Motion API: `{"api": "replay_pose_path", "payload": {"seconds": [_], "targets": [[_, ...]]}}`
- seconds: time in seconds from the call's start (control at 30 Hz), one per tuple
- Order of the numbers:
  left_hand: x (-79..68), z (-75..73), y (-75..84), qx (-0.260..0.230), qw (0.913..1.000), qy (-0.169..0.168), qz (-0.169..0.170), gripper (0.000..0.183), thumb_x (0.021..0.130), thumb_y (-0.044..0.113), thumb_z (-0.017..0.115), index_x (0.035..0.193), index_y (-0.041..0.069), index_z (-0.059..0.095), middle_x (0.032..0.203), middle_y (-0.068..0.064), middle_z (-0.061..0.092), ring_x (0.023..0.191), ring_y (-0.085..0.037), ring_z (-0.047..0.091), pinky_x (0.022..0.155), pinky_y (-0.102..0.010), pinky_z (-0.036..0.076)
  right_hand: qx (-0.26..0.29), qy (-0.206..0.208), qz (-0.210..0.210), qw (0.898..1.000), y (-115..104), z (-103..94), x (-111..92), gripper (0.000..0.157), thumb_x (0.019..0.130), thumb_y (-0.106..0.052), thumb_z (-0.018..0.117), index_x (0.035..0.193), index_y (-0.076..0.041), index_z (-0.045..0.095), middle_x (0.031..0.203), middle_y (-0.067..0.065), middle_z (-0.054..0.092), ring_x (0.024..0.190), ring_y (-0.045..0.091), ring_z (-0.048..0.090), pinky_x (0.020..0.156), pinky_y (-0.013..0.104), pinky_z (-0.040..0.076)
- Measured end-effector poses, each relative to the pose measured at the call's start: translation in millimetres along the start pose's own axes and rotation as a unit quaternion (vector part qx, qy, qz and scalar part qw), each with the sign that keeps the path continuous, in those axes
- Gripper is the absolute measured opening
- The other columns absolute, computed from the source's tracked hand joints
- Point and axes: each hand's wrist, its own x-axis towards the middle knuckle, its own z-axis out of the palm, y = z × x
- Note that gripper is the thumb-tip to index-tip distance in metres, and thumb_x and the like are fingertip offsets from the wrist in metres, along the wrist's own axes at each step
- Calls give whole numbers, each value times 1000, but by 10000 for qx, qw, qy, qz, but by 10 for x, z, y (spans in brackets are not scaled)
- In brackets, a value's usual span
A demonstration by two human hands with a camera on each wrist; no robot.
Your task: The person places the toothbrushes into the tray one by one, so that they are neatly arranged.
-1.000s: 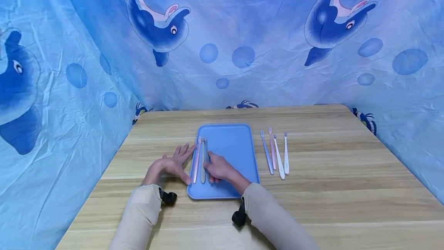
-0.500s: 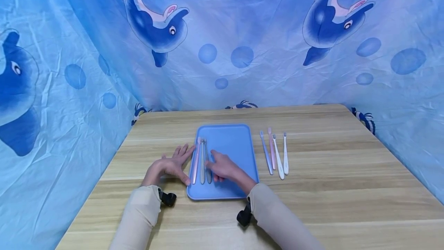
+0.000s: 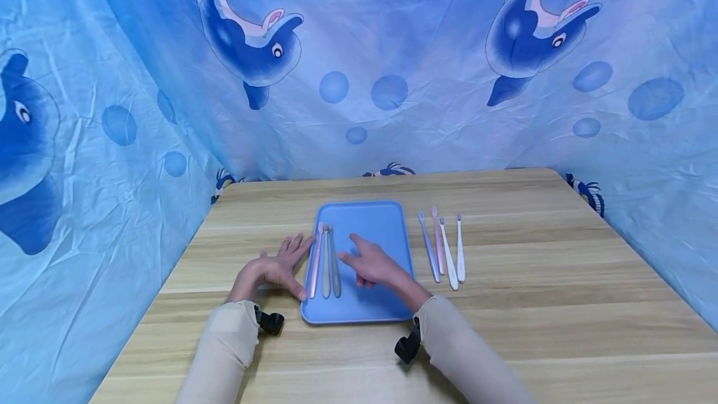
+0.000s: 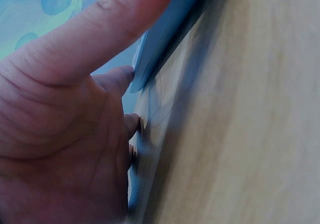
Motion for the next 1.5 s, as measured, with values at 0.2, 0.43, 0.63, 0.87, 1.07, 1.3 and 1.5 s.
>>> {"api": "replay_pose_path", "payload": {"seconds": [0.2,0.43,0.63,0.87,1.07,1.3,1.5], "targets": [[-9,-12,24,18,9999,-19,-130,149,52,72,87,162,30,-5,168,-19,-19,152,-48,-22,103,-85,-18,-255,109,-63,9996,11,-135,-76,72,104,-42,51,161,-11,19,51,1,56,39,12,46,40,25,40],[23,18,-51,125,9996,44,-252,151,49,73,87,162,32,-5,169,-13,-19,154,-41,-23,106,-82,-18,-319,302,-63,9990,87,-325,-155,74,103,-45,51,161,-12,18,51,0,52,41,13,44,43,24,38],[-22,-7,5,128,9997,-1,-196,148,54,70,87,162,27,-5,168,-19,-18,153,-47,-21,105,-84,-16,-347,474,3,9983,192,-508,-230,77,102,-48,53,162,-15,19,50,0,50,43,13,44,45,25,35],[-45,-25,53,146,9997,20,-184,147,55,69,87,162,26,-3,168,-20,-16,153,-48,-20,107,-83,-15,-506,696,17,9963,326,-728,-269,77,102,-46,53,161,-10,19,49,-4,45,43,13,47,55,28,45],[14,-9,-33,145,9997,30,-204,148,52,71,87,162,29,-4,169,-16,-18,154,-45,-22,106,-83,-16,-953,1038,1,9900,446,-889,-326,75,103,-44,51,158,-2,23,147,27,52,136,43,51,122,58,28],[-8,-14,-15,82,9999,59,-114,149,50,75,85,162,30,-3,169,-17,-17,154,-46,-20,105,-85,-15,-804,1015,80,9916,604,-1045,-386,84,100,-53,53,159,-3,20,155,31,39,80,34,69,86,48,56],[-24,-44,33,143,9998,-30,-120,147,56,67,87,162,23,-4,168,-22,-16,152,-50,-19,105,-86,-12,-988,1160,123,9882,709,-1172,-444,91,97,-59,54,159,-1,20,148,35,46,88,33,71,97,48,54]]}}
